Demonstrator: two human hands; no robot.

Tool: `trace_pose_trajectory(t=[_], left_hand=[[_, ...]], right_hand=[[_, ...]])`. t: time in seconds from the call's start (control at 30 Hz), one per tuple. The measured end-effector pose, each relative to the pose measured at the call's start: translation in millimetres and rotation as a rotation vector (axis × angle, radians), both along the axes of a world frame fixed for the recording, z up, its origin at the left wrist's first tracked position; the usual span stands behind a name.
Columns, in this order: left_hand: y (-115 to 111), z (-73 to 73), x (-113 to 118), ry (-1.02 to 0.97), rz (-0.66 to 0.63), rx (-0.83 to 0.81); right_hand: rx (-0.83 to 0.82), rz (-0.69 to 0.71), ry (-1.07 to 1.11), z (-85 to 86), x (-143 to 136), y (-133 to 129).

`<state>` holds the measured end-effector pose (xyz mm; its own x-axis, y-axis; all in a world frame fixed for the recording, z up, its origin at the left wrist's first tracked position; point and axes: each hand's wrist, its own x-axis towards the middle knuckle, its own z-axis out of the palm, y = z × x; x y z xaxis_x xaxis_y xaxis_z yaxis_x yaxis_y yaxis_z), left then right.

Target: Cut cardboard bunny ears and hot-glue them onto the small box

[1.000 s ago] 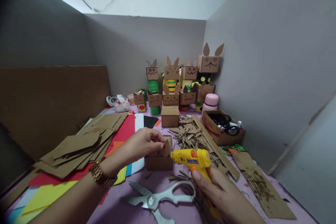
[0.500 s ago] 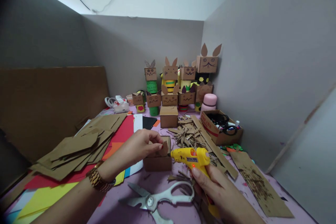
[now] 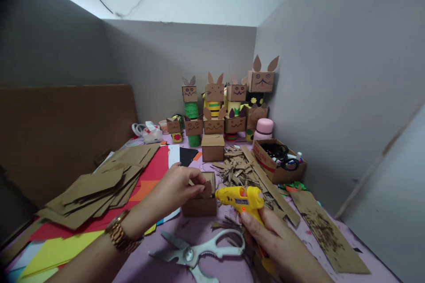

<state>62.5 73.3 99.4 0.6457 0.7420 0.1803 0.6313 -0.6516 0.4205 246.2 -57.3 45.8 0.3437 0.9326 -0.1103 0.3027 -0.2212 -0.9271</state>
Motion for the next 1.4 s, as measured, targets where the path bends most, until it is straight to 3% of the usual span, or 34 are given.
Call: trace_pose_trajectory(t=[0.37, 1.1, 1.4], left_hand=[[-3, -9.1, 1, -0.041, -0.011, 0.114], [0, -12.4, -1, -0.052, -0.036, 0.078], [-7, -6.5, -4, -0.115, -0.042, 0.0]], right_hand=[[-0.006, 0.001, 0.019, 3.5, -3, 0], [-0.004, -0.016, 0.016, -3.4, -1, 1], [-0.009, -0.001, 0.179, 7.7, -4, -1]])
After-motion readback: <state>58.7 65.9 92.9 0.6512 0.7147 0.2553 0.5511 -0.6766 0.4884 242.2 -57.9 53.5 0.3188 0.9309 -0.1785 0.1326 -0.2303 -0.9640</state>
